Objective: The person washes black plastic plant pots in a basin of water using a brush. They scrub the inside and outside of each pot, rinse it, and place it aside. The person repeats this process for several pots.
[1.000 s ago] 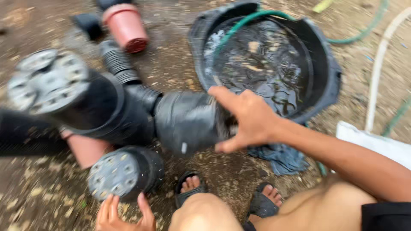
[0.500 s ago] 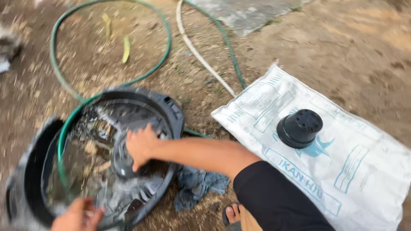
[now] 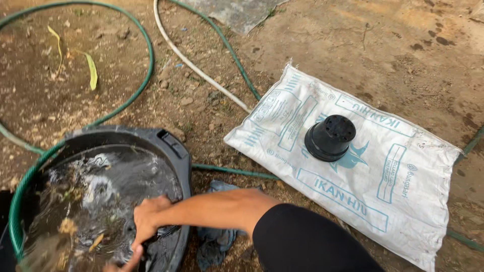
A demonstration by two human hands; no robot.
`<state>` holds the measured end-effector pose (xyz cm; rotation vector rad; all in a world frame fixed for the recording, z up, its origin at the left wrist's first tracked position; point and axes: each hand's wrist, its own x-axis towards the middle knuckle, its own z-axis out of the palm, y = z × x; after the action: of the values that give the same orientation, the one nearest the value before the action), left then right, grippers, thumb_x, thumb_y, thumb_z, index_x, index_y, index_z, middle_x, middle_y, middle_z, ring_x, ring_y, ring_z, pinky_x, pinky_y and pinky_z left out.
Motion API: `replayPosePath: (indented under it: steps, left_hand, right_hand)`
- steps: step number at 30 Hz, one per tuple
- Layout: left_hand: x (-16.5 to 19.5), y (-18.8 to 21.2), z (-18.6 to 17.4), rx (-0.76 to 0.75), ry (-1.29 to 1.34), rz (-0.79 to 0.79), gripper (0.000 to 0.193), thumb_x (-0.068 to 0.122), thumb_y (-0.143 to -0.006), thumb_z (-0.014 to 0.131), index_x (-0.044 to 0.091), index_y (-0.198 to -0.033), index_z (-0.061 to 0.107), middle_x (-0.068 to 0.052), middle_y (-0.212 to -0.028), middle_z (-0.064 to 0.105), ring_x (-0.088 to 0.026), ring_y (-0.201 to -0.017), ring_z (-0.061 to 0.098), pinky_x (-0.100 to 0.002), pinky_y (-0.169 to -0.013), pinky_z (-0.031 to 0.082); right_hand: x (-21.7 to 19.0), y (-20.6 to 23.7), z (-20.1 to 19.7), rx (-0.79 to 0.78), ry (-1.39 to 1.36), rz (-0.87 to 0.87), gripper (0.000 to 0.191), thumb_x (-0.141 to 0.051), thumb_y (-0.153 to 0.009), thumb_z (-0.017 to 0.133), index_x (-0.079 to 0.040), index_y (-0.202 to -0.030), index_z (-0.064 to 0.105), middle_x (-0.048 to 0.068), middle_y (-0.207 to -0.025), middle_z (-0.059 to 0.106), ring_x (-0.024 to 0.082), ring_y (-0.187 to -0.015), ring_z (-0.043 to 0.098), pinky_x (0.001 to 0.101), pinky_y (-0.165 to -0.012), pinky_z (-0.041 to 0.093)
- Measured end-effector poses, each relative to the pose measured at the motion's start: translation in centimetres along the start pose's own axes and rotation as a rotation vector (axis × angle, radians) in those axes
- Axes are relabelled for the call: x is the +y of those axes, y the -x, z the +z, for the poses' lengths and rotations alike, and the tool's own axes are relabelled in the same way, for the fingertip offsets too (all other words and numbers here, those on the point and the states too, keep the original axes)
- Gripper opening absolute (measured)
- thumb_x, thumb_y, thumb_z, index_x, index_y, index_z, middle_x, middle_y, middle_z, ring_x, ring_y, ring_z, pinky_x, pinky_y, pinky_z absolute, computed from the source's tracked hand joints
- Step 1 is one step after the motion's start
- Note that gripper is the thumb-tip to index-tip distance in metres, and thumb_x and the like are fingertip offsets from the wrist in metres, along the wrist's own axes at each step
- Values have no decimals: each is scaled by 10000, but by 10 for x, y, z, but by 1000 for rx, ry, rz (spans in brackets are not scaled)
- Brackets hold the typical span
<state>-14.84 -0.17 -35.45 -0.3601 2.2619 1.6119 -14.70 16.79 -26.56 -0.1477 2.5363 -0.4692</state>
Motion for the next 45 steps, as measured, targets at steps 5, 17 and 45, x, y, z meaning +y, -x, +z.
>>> replayPosePath:
  steps: [5, 17, 45]
  left_hand:
    - [6, 33, -45, -184, 518, -59, 507, 191, -895, 721, 76, -1367, 575, -91, -1170, 702, -183, -958, 675, -325, -792, 551]
    - [107, 78, -63, 58, 112, 692, 256, 87, -990, 677, -7, -1209, 584, -91, -1105, 701, -174, -1014, 645, -328, -931, 519]
    - [456, 271, 28, -28, -697, -504, 477, 350, -1034, 644, -99, -900, 734, -256, -764, 744, -392, -803, 732, -471, -836, 553]
  right_hand:
    - [-1, 16, -26, 55, -160, 48, 720, -796, -431, 737, -81, -516, 735, 50, -504, 699, 202, -519, 727, 361, -544, 598]
    - [8, 48, -93, 237, -523, -141, 1114, -588, -599, 897, 31, -1411, 451, 125, -1065, 675, 224, -542, 776, 323, -607, 630]
    - [238, 584, -181, 828, -2365, 1345, 418, -423, -954, 661, -23, -1070, 626, 124, -906, 713, 237, -716, 653, 412, -662, 534]
